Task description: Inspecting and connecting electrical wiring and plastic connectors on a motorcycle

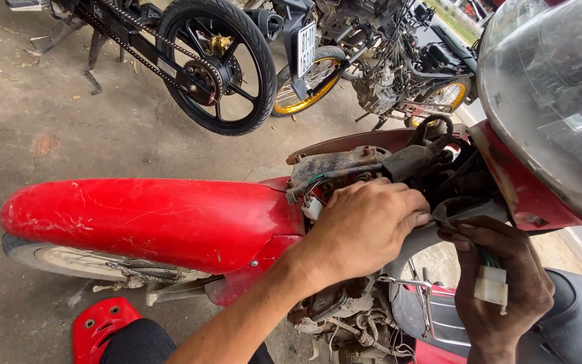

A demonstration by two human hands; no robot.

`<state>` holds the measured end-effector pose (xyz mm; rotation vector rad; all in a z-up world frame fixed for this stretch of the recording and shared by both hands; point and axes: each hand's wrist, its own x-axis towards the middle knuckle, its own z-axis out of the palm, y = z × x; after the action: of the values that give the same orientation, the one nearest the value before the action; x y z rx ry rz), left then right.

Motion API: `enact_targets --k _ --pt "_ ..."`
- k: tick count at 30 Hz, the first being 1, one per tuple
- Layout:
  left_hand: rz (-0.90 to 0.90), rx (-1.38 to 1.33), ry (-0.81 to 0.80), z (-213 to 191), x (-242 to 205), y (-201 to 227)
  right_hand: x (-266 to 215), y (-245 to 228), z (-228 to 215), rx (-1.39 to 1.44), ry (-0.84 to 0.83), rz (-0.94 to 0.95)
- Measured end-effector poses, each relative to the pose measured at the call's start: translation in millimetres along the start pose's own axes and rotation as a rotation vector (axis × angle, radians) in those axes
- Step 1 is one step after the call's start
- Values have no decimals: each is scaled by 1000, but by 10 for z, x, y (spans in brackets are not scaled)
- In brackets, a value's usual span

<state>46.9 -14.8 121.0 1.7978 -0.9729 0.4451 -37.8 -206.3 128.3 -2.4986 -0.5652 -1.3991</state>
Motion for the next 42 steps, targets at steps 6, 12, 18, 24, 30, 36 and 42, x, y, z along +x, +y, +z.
enact_targets --k 6,12,18,24,30,36,42 --pt "39 -33 73 31 -32 -3 -108 105 71 3 52 126" --pt "187 140 188 55 -143 155 -102 67 121 -11 137 138" --pt "399 512 405 155 -320 302 -118 39 138 -121 158 207" --pt "415 445 384 257 -301 260 -85 -7 145 167 176 466" --pt "437 416 439 334 -223 277 -33 17 187 92 241 466" --pt "516 548 489 375 -192 320 92 86 171 158 237 246" --pt "505 641 504 567 -222 212 125 69 130 92 251 217"
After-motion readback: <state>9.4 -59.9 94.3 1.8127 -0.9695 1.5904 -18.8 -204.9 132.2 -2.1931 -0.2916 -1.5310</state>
